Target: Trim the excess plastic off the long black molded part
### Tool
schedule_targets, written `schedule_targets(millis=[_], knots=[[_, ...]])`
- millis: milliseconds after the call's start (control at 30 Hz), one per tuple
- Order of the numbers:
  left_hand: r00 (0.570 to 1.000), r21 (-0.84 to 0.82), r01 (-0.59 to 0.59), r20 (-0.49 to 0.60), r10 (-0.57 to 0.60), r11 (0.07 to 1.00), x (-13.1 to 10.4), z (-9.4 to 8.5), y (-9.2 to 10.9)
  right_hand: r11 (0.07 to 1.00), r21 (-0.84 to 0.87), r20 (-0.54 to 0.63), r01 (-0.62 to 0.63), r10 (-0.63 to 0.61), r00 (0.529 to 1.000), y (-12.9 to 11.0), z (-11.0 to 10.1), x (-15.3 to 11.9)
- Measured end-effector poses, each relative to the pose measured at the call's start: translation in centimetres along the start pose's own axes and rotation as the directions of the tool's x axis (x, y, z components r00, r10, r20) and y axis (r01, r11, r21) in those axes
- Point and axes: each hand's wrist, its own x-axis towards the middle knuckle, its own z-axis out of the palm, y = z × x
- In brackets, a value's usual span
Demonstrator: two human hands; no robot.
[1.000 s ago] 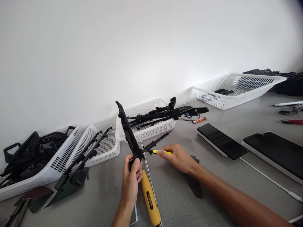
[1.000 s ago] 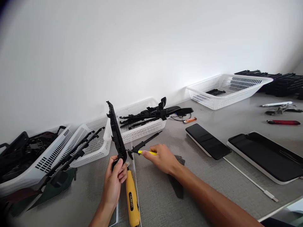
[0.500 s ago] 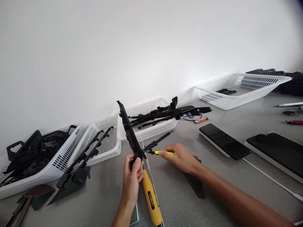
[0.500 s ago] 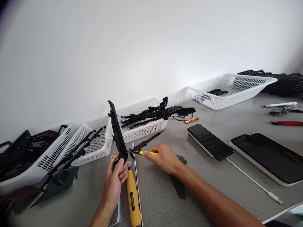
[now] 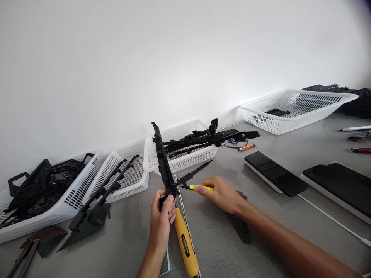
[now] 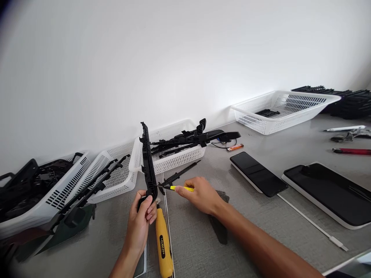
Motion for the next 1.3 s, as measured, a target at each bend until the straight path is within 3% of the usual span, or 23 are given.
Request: schedule_targets(millis=[1300], knots=[[1.0, 0.02, 0.016, 0.011, -0.017, 1.0, 0.14, -0.07, -0.43, 0.998, 0.031, -0.034, -0.046, 0.047, 0.998, -0.28, 0.3, 0.09]])
